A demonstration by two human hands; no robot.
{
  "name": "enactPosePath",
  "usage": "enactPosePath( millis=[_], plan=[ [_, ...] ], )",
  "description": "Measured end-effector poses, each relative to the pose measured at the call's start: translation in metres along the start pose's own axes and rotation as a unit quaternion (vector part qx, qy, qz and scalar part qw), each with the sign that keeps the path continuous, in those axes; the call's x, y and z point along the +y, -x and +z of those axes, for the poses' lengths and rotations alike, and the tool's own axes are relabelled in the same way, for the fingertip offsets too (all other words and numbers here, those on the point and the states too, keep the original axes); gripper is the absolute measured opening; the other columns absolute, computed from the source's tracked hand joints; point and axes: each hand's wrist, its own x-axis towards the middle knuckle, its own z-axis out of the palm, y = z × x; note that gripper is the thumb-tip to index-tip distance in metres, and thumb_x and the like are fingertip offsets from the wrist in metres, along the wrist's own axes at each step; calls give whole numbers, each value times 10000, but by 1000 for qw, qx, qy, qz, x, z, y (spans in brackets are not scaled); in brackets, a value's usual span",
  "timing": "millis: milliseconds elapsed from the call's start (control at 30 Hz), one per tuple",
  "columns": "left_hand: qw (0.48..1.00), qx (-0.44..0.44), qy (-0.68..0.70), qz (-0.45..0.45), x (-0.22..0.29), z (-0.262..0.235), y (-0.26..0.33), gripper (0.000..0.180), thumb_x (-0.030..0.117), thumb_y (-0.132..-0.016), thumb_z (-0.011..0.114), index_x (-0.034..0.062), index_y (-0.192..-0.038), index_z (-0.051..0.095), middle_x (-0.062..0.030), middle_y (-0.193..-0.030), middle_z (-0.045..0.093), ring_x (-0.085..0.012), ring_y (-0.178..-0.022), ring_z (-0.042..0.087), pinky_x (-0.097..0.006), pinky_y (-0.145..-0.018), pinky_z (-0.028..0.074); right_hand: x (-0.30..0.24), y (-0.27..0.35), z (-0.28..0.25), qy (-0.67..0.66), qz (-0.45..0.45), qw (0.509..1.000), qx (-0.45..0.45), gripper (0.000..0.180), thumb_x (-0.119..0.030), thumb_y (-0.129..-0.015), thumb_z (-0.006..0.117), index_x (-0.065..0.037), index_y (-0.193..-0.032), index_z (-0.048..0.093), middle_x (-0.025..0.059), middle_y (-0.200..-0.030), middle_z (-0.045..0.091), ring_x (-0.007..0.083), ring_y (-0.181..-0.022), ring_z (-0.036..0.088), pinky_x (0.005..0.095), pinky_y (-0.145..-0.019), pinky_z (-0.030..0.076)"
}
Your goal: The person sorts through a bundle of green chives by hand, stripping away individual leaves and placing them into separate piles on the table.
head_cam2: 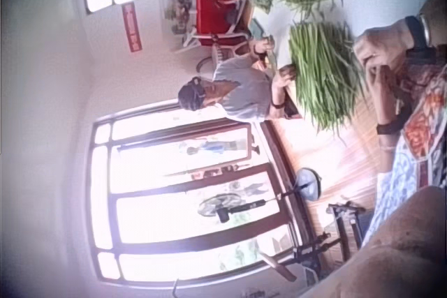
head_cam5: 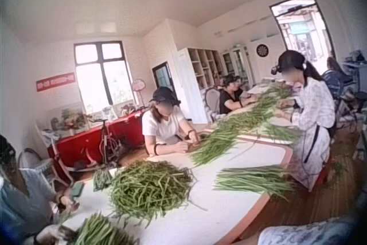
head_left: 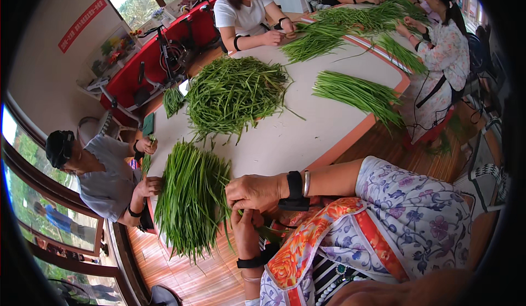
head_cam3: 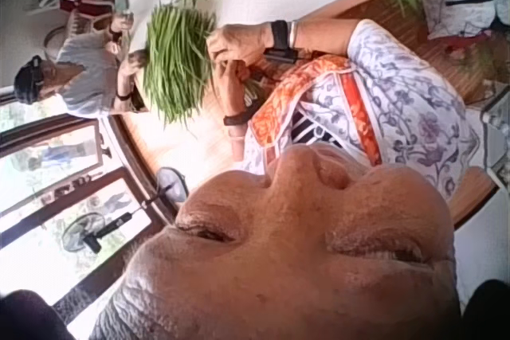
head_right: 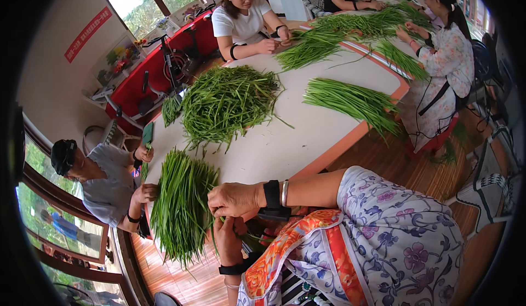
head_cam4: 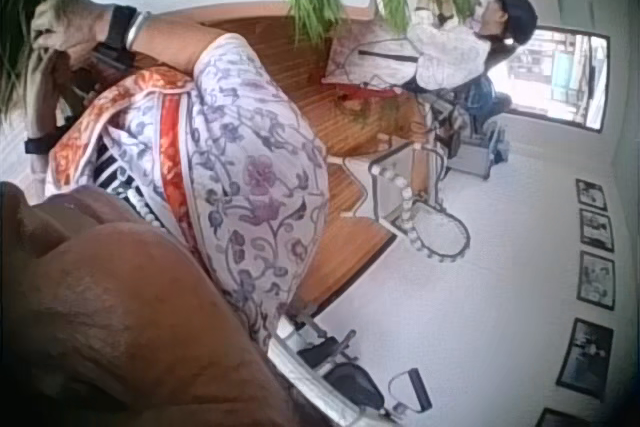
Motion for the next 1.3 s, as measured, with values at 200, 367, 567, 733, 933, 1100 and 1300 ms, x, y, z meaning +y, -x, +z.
enactPosePath(
  millis=[200,367,567,733,933,1100,1300],
  plan=[
    [996,-62,70,-11,7,-3,7,57,100,-983,529,59,-949,550,15,-689,462,-70,-543,384,-225,-502,300,-7,2,-13,-17,22,999,-27,161,-172,-820,668,-14,-838,648,124,-833,612,294,-801,622,383,-719,507],
    [997,-68,38,-24,2,-4,9,110,143,-1014,465,61,-1068,515,-28,-747,467,-112,-589,440,-239,-532,419,10,5,-4,-106,72,990,-52,148,-164,-845,690,-21,-876,671,111,-826,618,223,-768,632,329,-684,498],
    [998,-52,27,-24,1,-21,4,195,234,-1032,465,95,-895,473,2,-687,450,-82,-533,404,-240,-470,392,25,-1,-21,-128,262,956,-26,105,-88,-925,635,-12,-990,662,8,-806,627,56,-671,555,225,-604,480],
    [988,-1,152,-25,0,-48,10,175,243,-1024,493,128,-895,465,32,-692,410,-63,-538,347,-213,-467,285,75,-29,-28,-80,265,960,38,99,-63,-900,631,4,-970,654,12,-825,642,69,-669,570,233,-598,478],
    [986,-1,167,-16,1,-53,17,159,227,-1019,505,127,-900,471,25,-689,415,-65,-526,347,-213,-459,287,112,-39,-21,197,130,970,61,138,-48,-788,632,-64,-919,672,121,-892,622,305,-823,618,402,-761,500],
    [988,4,151,-5,2,-56,25,135,207,-1004,544,123,-915,486,25,-669,411,-70,-518,346,-221,-452,288,109,-38,-16,237,168,957,20,135,-65,-788,659,-63,-923,665,116,-929,609,315,-828,613,408,-760,498],
    [989,25,145,-8,-2,-56,23,130,197,-1008,533,121,-913,486,28,-662,404,-66,-512,349,-216,-445,285,111,-32,-15,205,152,966,42,132,-115,-818,660,-48,-931,650,127,-951,601,327,-846,616,410,-760,500]
  ],
)
